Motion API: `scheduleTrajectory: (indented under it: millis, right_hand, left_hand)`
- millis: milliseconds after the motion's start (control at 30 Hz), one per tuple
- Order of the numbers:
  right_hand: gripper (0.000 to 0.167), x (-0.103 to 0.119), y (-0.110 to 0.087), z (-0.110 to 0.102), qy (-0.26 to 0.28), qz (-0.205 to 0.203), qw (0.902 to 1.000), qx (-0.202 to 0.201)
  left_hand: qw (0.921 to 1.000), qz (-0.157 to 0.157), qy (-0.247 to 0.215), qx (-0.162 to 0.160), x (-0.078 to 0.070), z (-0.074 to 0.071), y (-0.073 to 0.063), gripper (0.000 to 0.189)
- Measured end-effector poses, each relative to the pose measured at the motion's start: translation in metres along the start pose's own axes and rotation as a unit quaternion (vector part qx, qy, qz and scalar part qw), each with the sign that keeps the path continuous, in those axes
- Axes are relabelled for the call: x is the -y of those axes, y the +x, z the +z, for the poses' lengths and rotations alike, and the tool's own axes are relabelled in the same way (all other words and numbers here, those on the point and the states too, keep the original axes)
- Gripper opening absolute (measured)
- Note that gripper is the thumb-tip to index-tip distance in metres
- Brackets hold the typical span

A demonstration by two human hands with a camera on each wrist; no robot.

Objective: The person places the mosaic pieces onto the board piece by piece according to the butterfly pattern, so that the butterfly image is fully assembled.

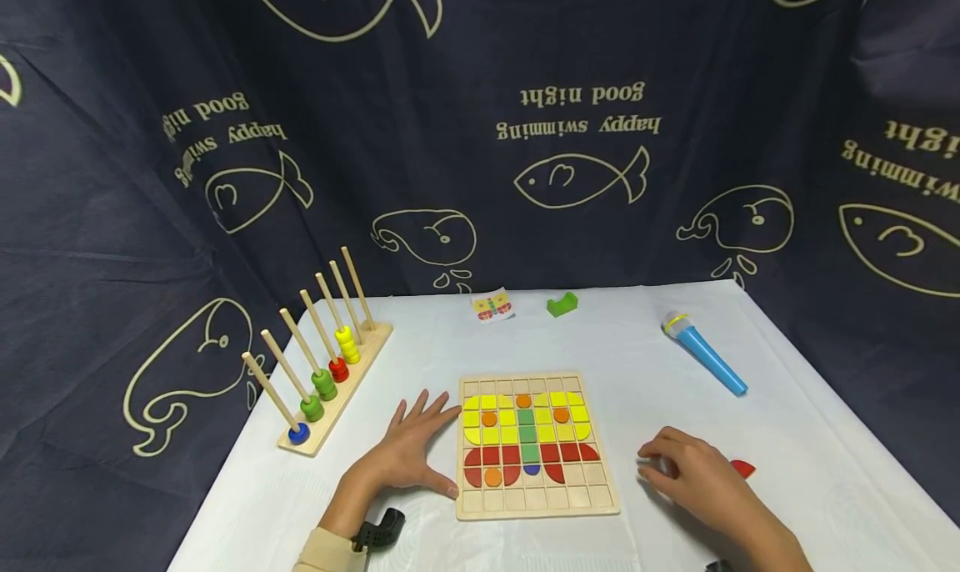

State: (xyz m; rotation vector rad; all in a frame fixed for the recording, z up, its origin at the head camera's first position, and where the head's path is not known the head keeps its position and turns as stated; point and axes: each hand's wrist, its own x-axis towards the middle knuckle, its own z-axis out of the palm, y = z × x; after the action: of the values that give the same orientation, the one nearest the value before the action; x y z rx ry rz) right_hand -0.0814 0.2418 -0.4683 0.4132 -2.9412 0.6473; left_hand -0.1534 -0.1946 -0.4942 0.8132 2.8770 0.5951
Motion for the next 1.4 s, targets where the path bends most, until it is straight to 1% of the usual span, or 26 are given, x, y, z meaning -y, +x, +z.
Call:
scheduleTrajectory:
  millis: [100, 167, 233, 300, 367, 500, 567, 733, 1000, 1167, 1267, 1400]
  right_hand:
    - [0.023, -0.017, -0.012, -0.007, -0.004, 0.02, 0.9996, -0.017]
    - [0.03, -0.028, -0.021, -0.011, -0.007, 0.04, 0.999, -0.018]
    - [0.038, -0.037, -0.029, -0.014, -0.002, 0.067, 0.9977, -0.012]
    - [0.043, -0.045, -0.036, -0.016, 0.006, 0.093, 0.9957, 0.002]
    - [0.041, -0.051, -0.04, -0.018, 0.018, 0.103, 0.9945, 0.011]
    - [0.026, -0.059, -0.041, -0.02, 0.035, 0.097, 0.9944, 0.024]
    - [0.022, -0.059, -0.04, -0.019, 0.039, 0.1, 0.9938, 0.029]
    - [0.021, -0.055, -0.034, -0.019, 0.04, 0.112, 0.9919, 0.045]
    - [0.016, -0.033, -0.021, -0.012, 0.018, 0.073, 0.9969, 0.025]
    - [0.018, -0.018, -0.01, -0.006, 0.01, 0.045, 0.9988, 0.018]
    - [0.019, -0.008, -0.004, -0.002, 0.01, 0.023, 0.9996, 0.015]
    - [0.021, 0.006, 0.006, 0.004, 0.003, 0.007, 0.9997, 0.023]
  left_hand:
    - [1.0, 0.0, -0.003, 0.001, -0.001, -0.001, 0.0, 0.127]
    - [1.0, 0.0, -0.003, 0.001, -0.002, 0.0, 0.0, 0.127]
    - [1.0, 0.001, -0.003, 0.001, -0.002, -0.001, 0.0, 0.127]
    - [1.0, 0.001, 0.0, 0.002, -0.002, 0.0, 0.0, 0.127]
    - [1.0, 0.002, 0.0, 0.0, -0.001, 0.0, 0.0, 0.127]
    - [1.0, 0.002, 0.001, -0.001, 0.0, 0.0, 0.0, 0.128]
    - [1.0, 0.002, 0.002, -0.001, 0.001, 0.0, 0.0, 0.128]
    - [1.0, 0.003, 0.003, 0.0, 0.002, 0.001, 0.0, 0.128]
    - [1.0, 0.001, 0.0, 0.0, 0.001, 0.001, -0.001, 0.128]
    - [1.0, 0.001, 0.005, 0.001, 0.002, 0.001, 0.0, 0.128]
    - [1.0, 0.001, 0.004, 0.0, 0.002, 0.002, 0.0, 0.128]
    - [1.0, -0.001, 0.0, 0.001, 0.002, 0.002, 0.0, 0.128]
